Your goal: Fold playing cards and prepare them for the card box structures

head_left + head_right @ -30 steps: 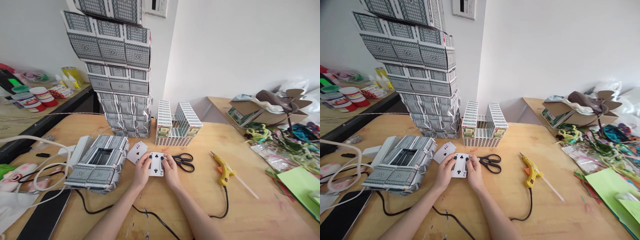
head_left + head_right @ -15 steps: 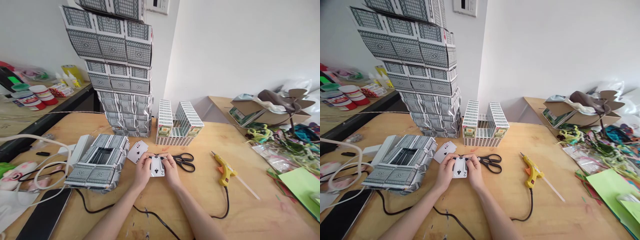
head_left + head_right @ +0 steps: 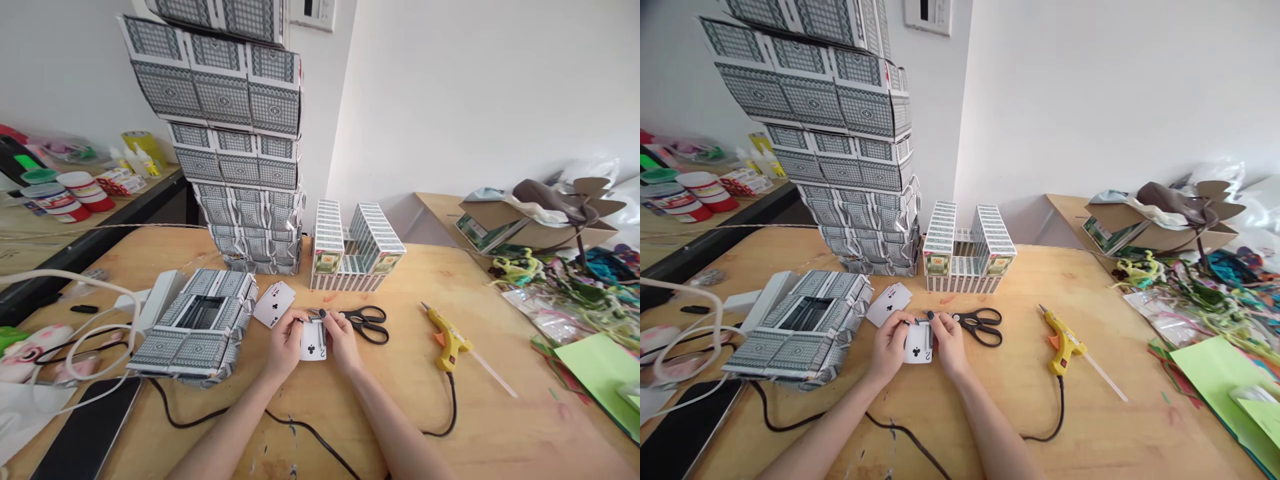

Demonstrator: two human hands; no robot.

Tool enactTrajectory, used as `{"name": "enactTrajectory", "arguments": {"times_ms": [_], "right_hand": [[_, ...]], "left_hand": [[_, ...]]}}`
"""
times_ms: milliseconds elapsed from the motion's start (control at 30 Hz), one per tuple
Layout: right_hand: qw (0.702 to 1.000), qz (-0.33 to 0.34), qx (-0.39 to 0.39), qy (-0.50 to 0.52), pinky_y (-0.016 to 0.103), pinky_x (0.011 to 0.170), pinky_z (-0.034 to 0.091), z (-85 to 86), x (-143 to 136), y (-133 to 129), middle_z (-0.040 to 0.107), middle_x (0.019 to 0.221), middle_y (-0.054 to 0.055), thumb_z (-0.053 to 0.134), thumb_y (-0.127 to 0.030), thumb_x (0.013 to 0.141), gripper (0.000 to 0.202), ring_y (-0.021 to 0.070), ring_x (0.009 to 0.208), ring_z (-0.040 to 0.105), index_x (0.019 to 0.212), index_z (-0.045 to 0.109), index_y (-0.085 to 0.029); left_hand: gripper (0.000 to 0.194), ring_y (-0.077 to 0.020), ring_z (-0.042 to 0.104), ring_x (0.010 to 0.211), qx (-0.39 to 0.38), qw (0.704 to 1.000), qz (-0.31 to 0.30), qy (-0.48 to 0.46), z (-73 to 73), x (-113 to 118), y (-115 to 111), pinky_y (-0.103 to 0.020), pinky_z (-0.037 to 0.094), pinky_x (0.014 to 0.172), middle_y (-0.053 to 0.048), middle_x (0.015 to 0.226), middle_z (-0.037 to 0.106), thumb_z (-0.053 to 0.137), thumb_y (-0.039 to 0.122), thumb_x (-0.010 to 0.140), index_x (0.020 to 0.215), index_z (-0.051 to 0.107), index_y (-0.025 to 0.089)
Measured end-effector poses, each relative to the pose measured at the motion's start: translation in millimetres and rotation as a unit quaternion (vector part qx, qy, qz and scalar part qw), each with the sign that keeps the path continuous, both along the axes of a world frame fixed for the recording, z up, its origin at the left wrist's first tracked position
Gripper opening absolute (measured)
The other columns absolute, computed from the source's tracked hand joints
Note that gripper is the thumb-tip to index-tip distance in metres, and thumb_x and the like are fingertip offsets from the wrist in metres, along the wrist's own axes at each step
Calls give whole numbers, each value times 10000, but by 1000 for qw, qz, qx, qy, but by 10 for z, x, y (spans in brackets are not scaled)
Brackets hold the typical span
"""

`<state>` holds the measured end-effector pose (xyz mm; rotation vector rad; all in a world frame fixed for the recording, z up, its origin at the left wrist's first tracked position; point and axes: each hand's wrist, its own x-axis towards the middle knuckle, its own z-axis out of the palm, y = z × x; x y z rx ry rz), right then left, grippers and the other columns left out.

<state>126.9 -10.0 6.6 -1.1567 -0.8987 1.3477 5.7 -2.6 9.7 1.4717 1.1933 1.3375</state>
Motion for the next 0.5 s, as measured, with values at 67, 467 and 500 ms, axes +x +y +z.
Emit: {"name": "enactTrajectory", "arguments": {"times_ms": [67, 467, 500], "right_hand": [[1000, 22, 2, -15, 202, 379, 239, -3, 30, 21, 348, 461, -76, 595, -556, 705, 396, 68, 397, 287, 606, 472, -193], [981, 1, 110, -159, 239, 493, 372, -49, 38, -11, 543, 602, -3, 533, -513, 789, 347, 113, 522, 447, 715, 557, -176], [975, -5, 123, -184, 243, 504, 380, -48, 33, -24, 543, 605, 1, 524, -498, 800, 336, 118, 534, 455, 716, 564, -176]], "left_hand": [[136, -109, 440, 524, -9, 1000, -7, 1, -10, -20, 5, -203, 372, 499, 24, 624, 503, 388, 232, 759, 732, 514, 186], [210, -142, 551, 622, -72, 997, -19, 1, -71, -67, 44, -221, 429, 558, -8, 700, 597, 520, 352, 763, 846, 541, 160], [216, -139, 548, 608, -70, 997, -6, 21, -94, -66, 51, -216, 421, 546, -2, 680, 593, 541, 364, 761, 836, 548, 161]]}}
